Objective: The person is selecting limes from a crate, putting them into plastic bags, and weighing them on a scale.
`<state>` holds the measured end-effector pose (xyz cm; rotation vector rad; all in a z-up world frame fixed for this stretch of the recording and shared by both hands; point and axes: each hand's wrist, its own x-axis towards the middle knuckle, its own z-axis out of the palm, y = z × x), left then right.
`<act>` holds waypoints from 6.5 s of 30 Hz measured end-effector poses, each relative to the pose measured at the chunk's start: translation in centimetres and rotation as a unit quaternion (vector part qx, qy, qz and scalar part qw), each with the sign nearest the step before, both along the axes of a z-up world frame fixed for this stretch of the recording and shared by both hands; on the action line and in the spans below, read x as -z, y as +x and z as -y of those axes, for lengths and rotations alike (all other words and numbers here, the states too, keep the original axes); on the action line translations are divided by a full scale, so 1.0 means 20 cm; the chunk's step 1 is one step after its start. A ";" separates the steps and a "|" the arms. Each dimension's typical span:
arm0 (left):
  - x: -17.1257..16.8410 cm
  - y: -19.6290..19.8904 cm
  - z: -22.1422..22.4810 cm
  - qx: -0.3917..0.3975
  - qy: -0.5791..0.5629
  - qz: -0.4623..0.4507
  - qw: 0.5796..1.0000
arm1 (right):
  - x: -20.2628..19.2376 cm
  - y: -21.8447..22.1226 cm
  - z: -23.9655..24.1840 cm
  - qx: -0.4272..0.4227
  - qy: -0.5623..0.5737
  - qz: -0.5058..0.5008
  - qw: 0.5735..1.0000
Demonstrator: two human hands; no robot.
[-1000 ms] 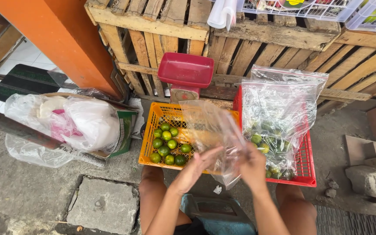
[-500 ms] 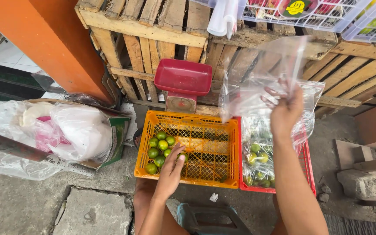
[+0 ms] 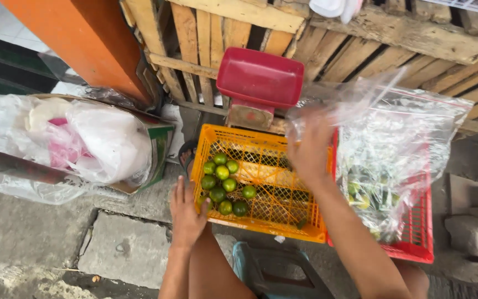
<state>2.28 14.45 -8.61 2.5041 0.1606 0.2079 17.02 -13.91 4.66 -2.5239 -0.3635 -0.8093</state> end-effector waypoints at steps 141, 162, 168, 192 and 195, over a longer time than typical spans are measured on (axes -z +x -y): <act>-0.06 0.15 -0.03 0.072 0.009 0.043 0.996 | 0.38 0.53 -0.13 -0.231 -0.008 0.097 0.968; -0.02 0.15 -0.03 0.072 0.004 0.052 0.996 | 0.55 -0.02 -0.31 -0.322 -0.058 -0.474 0.818; -0.07 0.15 -0.02 0.064 -0.003 0.046 0.997 | 0.06 0.33 -0.18 -0.154 0.186 -0.182 0.953; -0.05 0.15 -0.03 0.058 -0.004 0.044 0.997 | 0.21 0.75 -0.15 -0.138 0.155 0.065 0.976; -0.06 0.15 -0.03 0.059 -0.001 0.037 0.998 | 0.23 0.54 -0.26 -0.219 0.100 0.061 0.969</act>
